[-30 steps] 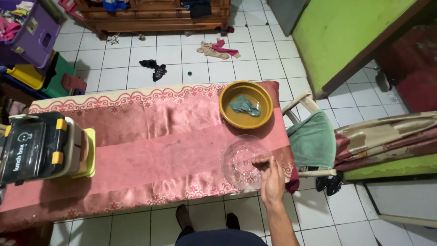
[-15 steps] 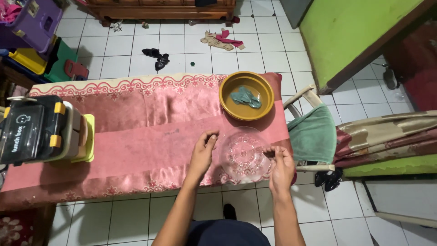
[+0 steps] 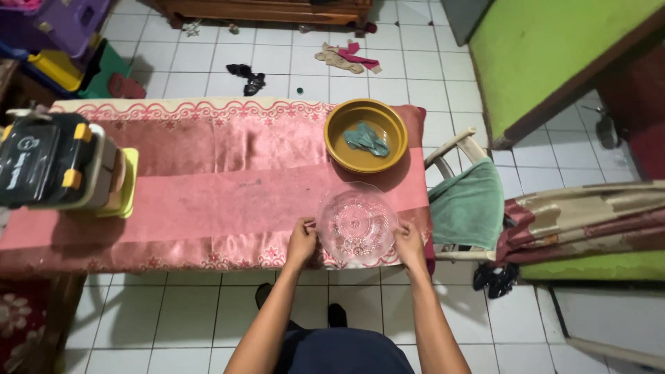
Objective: The person puts away tableware by picking up lunchbox components and glass plates from a table and placing them onto shelves inside a wooden cabinet.
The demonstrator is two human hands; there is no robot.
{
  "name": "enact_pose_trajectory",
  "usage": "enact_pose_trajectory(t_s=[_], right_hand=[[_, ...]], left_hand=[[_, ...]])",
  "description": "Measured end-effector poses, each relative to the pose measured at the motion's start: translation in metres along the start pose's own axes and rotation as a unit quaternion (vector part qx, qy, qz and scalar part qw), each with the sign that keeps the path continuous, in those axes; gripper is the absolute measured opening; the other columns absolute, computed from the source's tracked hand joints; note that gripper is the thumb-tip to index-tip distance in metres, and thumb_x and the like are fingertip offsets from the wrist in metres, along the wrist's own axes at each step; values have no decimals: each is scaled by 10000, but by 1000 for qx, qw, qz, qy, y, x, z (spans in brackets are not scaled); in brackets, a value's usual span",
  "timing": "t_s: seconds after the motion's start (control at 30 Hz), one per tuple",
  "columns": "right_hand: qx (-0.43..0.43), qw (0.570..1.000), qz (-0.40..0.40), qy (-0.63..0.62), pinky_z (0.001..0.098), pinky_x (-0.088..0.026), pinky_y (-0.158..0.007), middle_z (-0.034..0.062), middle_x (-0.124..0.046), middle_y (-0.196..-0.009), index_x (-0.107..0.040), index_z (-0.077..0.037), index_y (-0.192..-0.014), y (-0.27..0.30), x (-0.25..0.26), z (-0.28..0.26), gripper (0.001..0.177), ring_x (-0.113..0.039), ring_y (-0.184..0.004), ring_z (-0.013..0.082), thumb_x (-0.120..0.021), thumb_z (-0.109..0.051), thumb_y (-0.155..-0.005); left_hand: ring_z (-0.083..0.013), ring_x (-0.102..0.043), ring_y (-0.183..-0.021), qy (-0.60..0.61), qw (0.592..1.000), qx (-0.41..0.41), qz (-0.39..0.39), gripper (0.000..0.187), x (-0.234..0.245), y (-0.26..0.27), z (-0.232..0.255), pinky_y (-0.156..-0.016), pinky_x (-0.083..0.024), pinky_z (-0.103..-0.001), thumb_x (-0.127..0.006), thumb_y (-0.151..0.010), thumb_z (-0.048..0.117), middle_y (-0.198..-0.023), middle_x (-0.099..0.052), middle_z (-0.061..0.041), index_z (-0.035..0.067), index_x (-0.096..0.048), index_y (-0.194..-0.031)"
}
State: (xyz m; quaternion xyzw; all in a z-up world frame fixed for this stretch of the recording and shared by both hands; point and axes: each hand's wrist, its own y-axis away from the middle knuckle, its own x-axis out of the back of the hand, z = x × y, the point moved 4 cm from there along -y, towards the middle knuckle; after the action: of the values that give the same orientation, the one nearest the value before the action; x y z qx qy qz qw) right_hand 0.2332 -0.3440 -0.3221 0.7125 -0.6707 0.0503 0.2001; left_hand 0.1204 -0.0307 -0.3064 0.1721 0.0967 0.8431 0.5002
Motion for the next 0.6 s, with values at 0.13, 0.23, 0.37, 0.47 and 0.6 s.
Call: enact_pose_trajectory(t_s=[0.13,0.23,0.37,0.47,0.6], right_hand=[[-71,995,-62,13,305,-474,-569,152,-723,-964,-575,3,-1316,-4,-17,23,349,-626,-714,178,-579,-70,-975],[-66,995,-73,-27,302,-529,-589,144,-730,-1003,-477,-12,-1361,-7,-22,27,422,-729,-785,195,-515,-5,-940],[-57,990,-108,-73,315,-562,-599,173,-718,-1007,-439,-22,-1371,-9,-29,11,435,-725,-765,252,-409,57,-944],[-53,987,-133,-67,294,-572,-624,166,-733,-1026,-456,-36,-1354,-4,-38,-8,419,-729,-784,226,-423,57,-947],[9,985,-166,-41,283,-517,-618,177,-749,-1032,-479,-29,-1351,-11,-76,-20,392,-720,-798,199,-466,38,-965]], left_hand=[[-193,-712,-646,0,1000,31,-2,267,-6,9,-1,-626,-591,-341,-528,-992,135,-888,-748,-111,87,-673,-1211],[-188,-717,-655,-11,999,28,14,280,-5,13,-4,-645,-587,-337,-537,-982,126,-869,-748,-111,106,-681,-1221],[-181,-715,-709,2,999,-6,33,295,0,8,-18,-680,-571,-329,-529,-970,115,-894,-755,-100,99,-677,-1225],[-186,-700,-739,-27,996,-29,76,300,15,5,-30,-705,-548,-325,-535,-967,121,-900,-750,-111,89,-673,-1232],[-171,-682,-711,-4,995,0,101,330,51,-1,-38,-681,-539,-320,-552,-944,129,-857,-735,-101,87,-682,-1244]])
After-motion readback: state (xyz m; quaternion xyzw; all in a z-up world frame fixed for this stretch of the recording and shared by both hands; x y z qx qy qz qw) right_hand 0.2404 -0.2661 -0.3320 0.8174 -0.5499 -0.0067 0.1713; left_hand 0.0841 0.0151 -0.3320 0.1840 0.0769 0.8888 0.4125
